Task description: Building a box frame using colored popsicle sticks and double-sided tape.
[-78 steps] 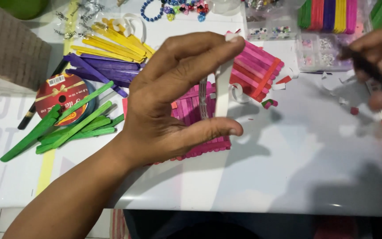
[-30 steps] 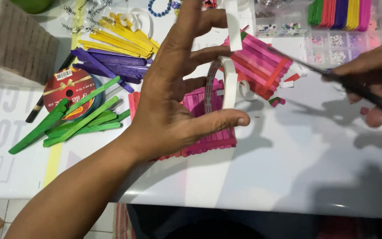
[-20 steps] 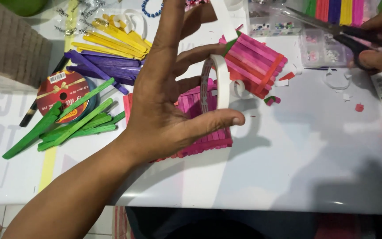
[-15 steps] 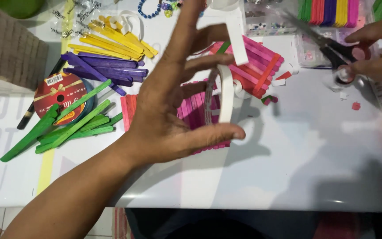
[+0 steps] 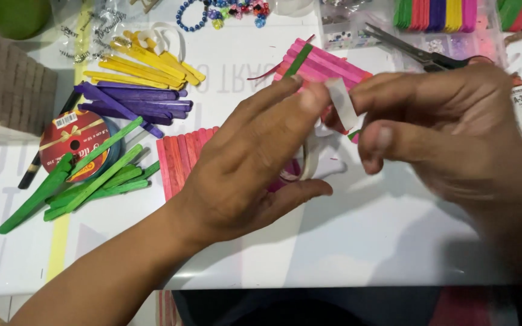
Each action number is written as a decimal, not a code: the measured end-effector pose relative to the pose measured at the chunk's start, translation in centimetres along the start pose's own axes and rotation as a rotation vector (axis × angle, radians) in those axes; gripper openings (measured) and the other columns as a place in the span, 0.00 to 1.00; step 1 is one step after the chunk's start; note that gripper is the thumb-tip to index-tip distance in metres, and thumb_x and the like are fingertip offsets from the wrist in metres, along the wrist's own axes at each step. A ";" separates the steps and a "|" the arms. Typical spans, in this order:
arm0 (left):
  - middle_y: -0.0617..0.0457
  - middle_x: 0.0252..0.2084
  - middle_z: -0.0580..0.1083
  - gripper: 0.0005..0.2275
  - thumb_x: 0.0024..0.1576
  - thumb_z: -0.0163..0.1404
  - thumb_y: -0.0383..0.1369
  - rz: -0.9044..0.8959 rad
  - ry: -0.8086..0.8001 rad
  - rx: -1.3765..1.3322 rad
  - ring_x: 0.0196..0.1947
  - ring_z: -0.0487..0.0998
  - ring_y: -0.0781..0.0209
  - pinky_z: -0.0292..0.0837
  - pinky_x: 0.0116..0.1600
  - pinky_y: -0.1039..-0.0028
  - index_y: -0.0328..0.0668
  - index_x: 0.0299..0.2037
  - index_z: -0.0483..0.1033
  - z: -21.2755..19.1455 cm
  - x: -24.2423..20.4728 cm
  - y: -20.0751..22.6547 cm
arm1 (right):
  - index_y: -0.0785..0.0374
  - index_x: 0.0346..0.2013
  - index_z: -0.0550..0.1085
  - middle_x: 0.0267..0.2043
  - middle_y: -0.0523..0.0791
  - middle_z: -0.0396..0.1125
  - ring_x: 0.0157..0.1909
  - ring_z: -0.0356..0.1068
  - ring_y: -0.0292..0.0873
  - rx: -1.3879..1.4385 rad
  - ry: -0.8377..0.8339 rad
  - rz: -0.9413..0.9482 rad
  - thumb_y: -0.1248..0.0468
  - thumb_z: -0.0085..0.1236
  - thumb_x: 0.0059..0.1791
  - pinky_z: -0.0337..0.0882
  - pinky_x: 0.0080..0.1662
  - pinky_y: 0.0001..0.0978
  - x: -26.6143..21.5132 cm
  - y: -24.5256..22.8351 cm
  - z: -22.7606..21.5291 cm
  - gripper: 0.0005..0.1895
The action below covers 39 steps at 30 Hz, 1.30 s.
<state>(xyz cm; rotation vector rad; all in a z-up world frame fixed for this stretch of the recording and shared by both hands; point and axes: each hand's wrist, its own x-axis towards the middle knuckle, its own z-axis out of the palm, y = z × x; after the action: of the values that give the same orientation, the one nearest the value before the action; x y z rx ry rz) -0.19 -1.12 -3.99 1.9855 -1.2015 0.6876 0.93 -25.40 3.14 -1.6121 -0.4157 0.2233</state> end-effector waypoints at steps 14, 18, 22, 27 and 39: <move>0.48 0.70 0.70 0.24 0.72 0.53 0.47 0.063 -0.246 0.262 0.71 0.76 0.39 0.75 0.71 0.38 0.55 0.71 0.56 1.2 3.3 3.9 | 0.54 0.41 0.70 0.38 0.41 0.67 0.33 0.67 0.31 -0.032 0.344 0.066 0.54 0.50 0.54 0.77 0.46 0.23 0.3 3.6 -8.7 0.08; 0.66 0.69 0.71 0.16 0.76 0.47 0.40 0.373 -0.269 0.448 0.68 0.82 0.64 0.76 0.69 0.55 0.66 0.70 0.57 5.2 3.8 4.7 | 0.70 0.73 0.63 0.39 0.46 0.55 0.44 0.60 0.41 -0.311 0.026 0.029 0.44 0.30 0.65 0.77 0.41 0.34 0.4 7.6 -16.8 0.35; 0.57 0.71 0.65 0.13 0.75 0.49 0.39 0.345 -0.293 0.285 0.72 0.73 0.48 0.67 0.73 0.47 0.57 0.69 0.68 4.8 3.7 4.0 | 0.67 0.65 0.69 0.32 0.37 0.60 0.31 0.61 0.34 -0.245 0.124 0.126 0.45 0.33 0.69 0.67 0.33 0.23 1.6 6.9 -12.9 0.28; 0.35 0.48 0.79 0.13 0.66 0.54 0.32 -0.123 -0.234 0.149 0.46 0.80 0.36 0.77 0.50 0.53 0.23 0.51 0.76 -1.6 2.8 0.5 | 0.76 0.38 0.76 0.27 0.55 0.71 0.24 0.71 0.43 -0.353 0.063 0.081 0.79 0.59 0.53 0.77 0.30 0.31 2.1 1.1 -3.5 0.00; 0.43 0.38 0.78 0.08 0.62 0.56 0.31 -0.089 -0.348 -0.242 0.39 0.79 0.45 0.75 0.50 0.58 0.31 0.42 0.83 -4.5 0.5 -2.1 | 0.51 0.30 0.92 0.16 0.37 0.69 0.19 0.64 0.33 -0.661 -0.576 0.412 0.57 0.67 0.45 0.64 0.25 0.30 2.5 5.2 -2.6 0.09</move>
<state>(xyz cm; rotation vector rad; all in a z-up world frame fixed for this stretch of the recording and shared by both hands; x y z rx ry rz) 1.55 2.80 -1.48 1.9870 -1.3160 0.1425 4.94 -27.05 -1.47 -2.2741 -0.6329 0.9562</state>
